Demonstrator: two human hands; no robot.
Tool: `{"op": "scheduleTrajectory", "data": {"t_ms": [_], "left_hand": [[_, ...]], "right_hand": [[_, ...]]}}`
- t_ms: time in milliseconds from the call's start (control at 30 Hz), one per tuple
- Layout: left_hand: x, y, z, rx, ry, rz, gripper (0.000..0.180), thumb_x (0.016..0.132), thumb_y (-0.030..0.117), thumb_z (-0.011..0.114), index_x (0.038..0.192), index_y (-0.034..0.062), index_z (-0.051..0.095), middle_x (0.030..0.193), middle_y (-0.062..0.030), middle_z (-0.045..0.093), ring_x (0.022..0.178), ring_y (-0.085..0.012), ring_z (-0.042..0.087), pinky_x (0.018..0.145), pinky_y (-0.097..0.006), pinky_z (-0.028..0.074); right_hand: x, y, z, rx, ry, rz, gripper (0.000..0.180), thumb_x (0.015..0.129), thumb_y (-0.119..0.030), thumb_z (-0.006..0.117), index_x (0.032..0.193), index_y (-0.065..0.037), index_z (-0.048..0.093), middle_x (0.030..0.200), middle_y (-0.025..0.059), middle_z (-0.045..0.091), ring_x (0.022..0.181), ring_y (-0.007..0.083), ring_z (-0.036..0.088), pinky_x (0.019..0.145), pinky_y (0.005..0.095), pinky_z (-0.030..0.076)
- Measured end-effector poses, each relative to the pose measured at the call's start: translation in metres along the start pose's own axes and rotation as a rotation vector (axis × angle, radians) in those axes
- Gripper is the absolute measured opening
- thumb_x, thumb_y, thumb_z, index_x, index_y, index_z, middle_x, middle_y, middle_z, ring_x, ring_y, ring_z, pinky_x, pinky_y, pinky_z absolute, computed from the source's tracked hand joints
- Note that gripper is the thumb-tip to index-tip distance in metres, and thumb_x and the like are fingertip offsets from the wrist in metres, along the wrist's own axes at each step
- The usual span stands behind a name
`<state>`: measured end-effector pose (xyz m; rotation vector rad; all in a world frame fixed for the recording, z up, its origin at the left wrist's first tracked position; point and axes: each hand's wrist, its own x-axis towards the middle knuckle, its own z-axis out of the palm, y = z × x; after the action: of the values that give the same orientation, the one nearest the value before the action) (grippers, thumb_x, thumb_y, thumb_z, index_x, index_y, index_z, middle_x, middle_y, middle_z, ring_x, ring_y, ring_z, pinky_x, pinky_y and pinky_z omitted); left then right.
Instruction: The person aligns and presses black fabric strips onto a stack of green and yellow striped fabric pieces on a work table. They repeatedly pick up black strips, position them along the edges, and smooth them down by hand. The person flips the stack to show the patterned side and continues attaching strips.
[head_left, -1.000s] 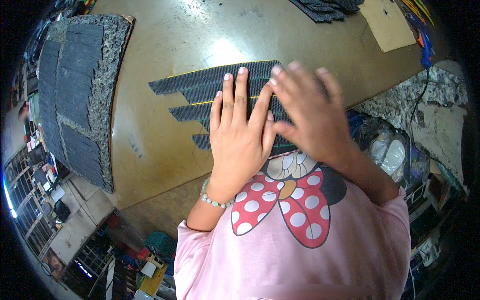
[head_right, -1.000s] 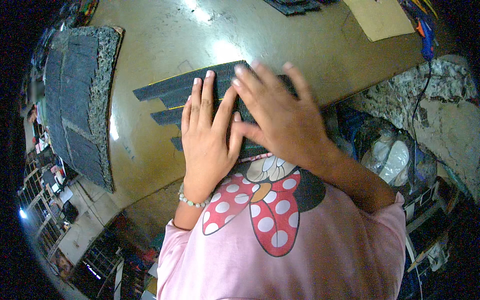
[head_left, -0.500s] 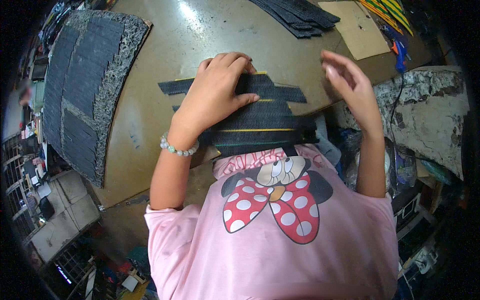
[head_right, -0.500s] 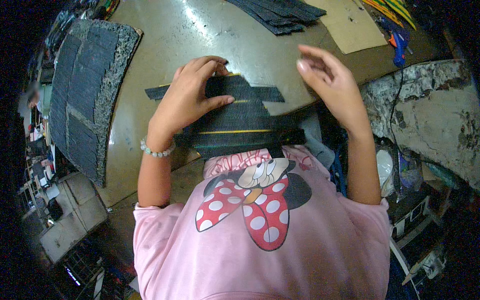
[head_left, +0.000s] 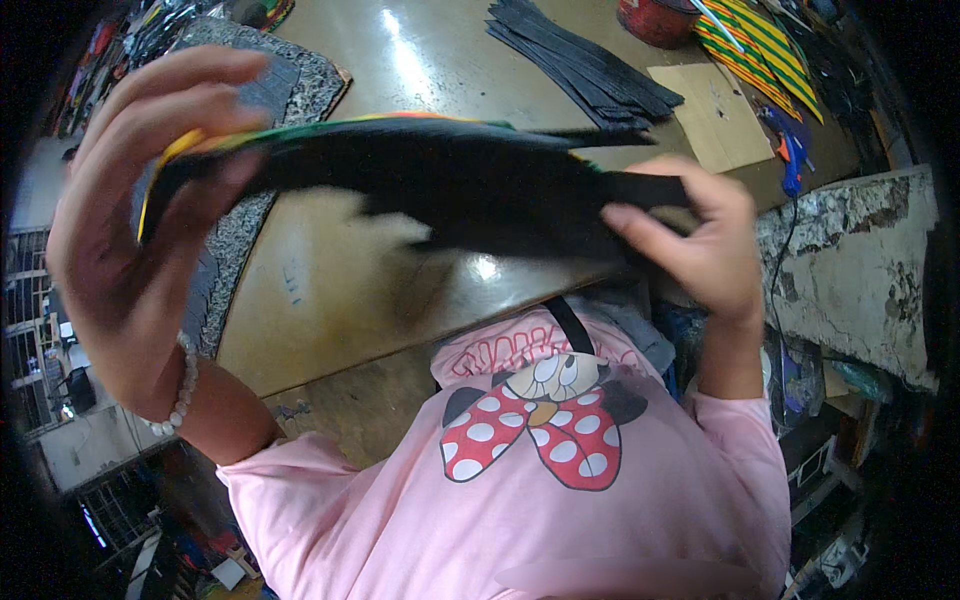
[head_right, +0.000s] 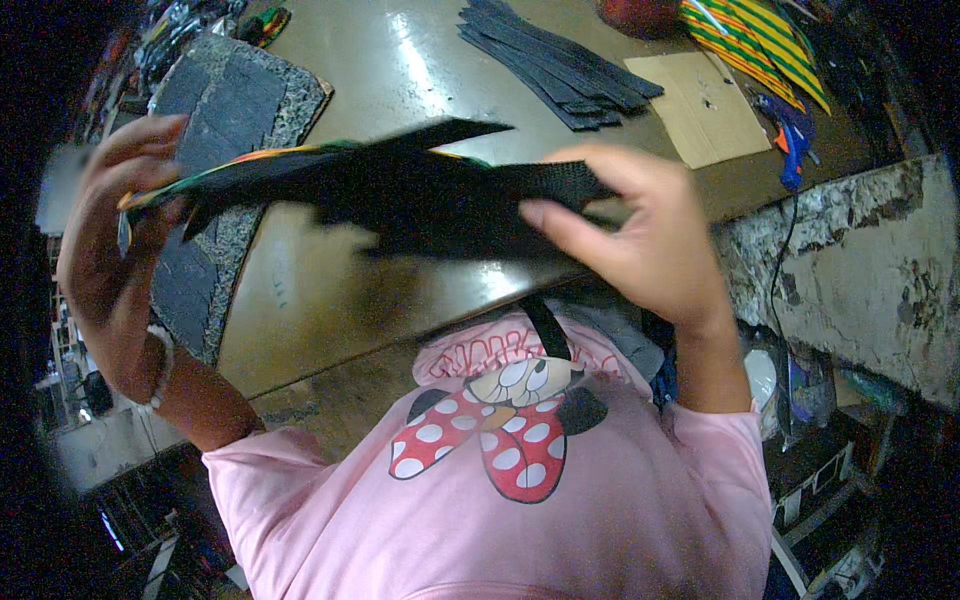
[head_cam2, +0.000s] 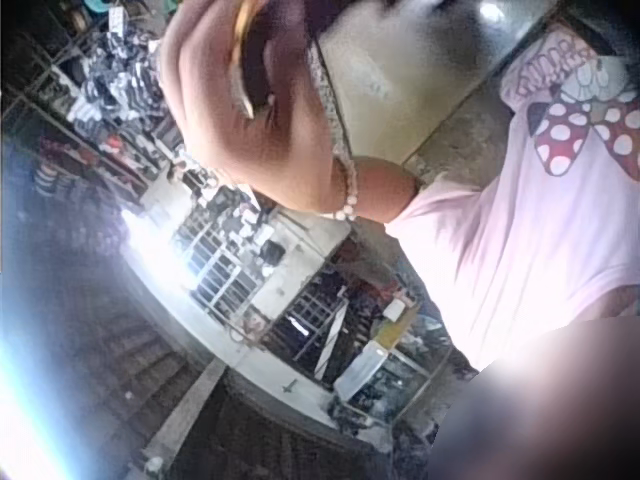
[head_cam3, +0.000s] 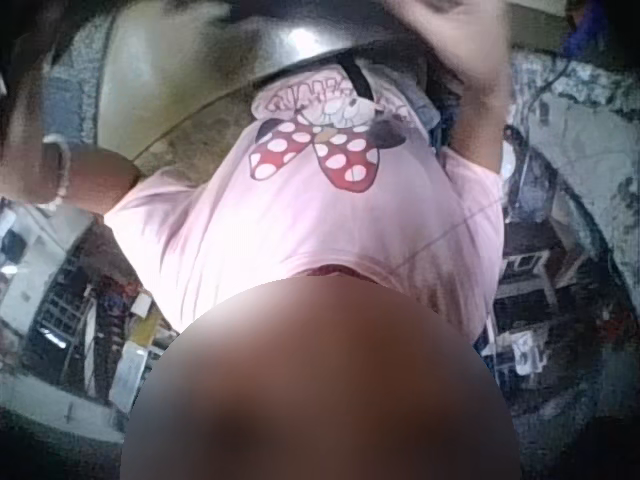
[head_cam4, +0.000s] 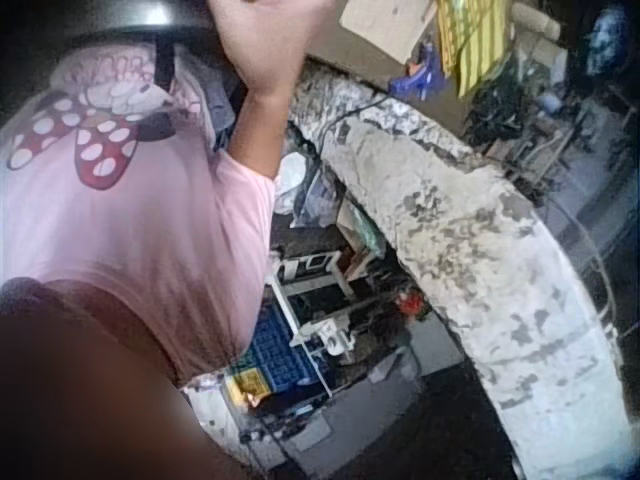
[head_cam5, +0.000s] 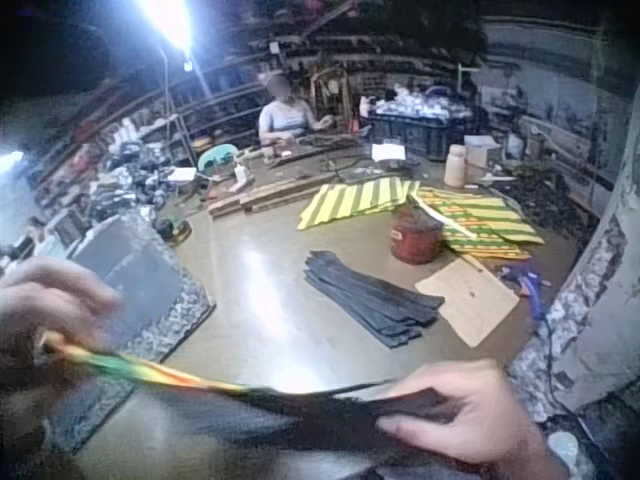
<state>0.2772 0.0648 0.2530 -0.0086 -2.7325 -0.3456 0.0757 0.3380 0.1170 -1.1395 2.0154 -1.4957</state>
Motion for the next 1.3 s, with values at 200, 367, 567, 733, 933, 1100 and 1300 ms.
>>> {"op": "scheduleTrajectory", "data": {"t_ms": [200, 367, 567, 733, 933, 1100, 1300], "left_hand": [[-0.093, -0.013, 0.067, -0.020, 0.161, -0.127, 0.028, 0.073, -0.006, 0.063, 0.099, 0.0029, 0.069, 0.115, -0.0137, 0.070, 0.125, -0.0350, 0.057, 0.112, -0.053, 0.034], [-0.166, -0.020, 0.141, -0.134, -0.153, -0.526, 0.041, 0.079, -0.004, 0.056, 0.115, 0.0089, 0.070, 0.138, -0.0106, 0.058, 0.139, -0.0320, 0.042, 0.119, -0.051, 0.022], [-0.125, -0.004, 0.173, -0.192, 0.259, -0.612, 0.047, 0.095, 0.021, 0.056, 0.137, -0.0009, 0.052, 0.150, -0.0243, 0.040, 0.144, -0.0393, 0.030, 0.118, -0.049, 0.020], [-0.104, -0.010, 0.210, 0.141, -0.242, -0.583, 0.076, 0.099, 0.052, 0.044, 0.154, 0.0027, 0.023, 0.159, -0.0274, 0.016, 0.149, -0.0401, 0.012, 0.120, -0.050, 0.011], [-0.111, -0.022, 0.207, 0.178, -0.043, -0.618, 0.081, 0.098, 0.057, 0.041, 0.154, 0.0018, 0.021, 0.159, -0.0285, 0.012, 0.149, -0.0424, 0.011, 0.119, -0.051, 0.012], [-0.097, -0.022, 0.201, 0.153, -0.204, -0.675, 0.077, 0.098, 0.054, 0.045, 0.150, -0.0006, 0.030, 0.157, -0.0303, 0.019, 0.147, -0.0427, 0.016, 0.119, -0.051, 0.014], [-0.052, -0.045, 0.210, 0.166, 0.003, -0.496, 0.061, 0.096, 0.045, 0.054, 0.141, 0.0023, 0.048, 0.152, -0.0265, 0.033, 0.144, -0.0446, 0.025, 0.117, -0.056, 0.017]], "right_hand": [[-0.002, -0.013, 0.019, -0.543, 0.080, -0.559, 0.031, 0.075, -0.006, 0.072, 0.106, -0.003, 0.069, 0.104, 0.0141, 0.065, 0.097, 0.0305, 0.065, 0.086, 0.0379, 0.052], [-0.017, 0.017, 0.066, -0.580, -0.361, -0.358, 0.047, 0.086, -0.022, 0.070, 0.127, 0.000, 0.058, 0.125, 0.0207, 0.058, 0.118, 0.0365, 0.056, 0.104, 0.0448, 0.043], [0.020, 0.033, 0.078, -0.353, -0.012, -0.432, 0.060, 0.095, -0.038, 0.059, 0.141, -0.001, 0.046, 0.149, 0.0236, 0.039, 0.138, 0.0373, 0.039, 0.114, 0.0491, 0.028], [0.036, 0.061, 0.118, -0.971, -0.315, -0.148, 0.076, 0.099, -0.056, 0.040, 0.149, 0.000, 0.034, 0.157, 0.0195, 0.030, 0.146, 0.0344, 0.027, 0.117, 0.0548, 0.017], [0.050, 0.071, 0.116, -0.862, -0.124, -0.339, 0.080, 0.100, -0.060, 0.030, 0.148, 0.003, 0.034, 0.157, 0.0189, 0.030, 0.149, 0.0302, 0.021, 0.118, 0.0559, 0.013], [0.068, 0.068, 0.120, -0.871, -0.272, -0.194, 0.077, 0.101, -0.059, 0.026, 0.149, 0.000, 0.035, 0.157, 0.0146, 0.033, 0.148, 0.0279, 0.023, 0.119, 0.0558, 0.009], [0.084, 0.083, 0.133, -0.967, -0.318, -0.241, 0.072, 0.102, -0.058, 0.023, 0.151, -0.006, 0.033, 0.159, 0.0072, 0.030, 0.148, 0.0237, 0.023, 0.119, 0.0583, 0.007]]}}
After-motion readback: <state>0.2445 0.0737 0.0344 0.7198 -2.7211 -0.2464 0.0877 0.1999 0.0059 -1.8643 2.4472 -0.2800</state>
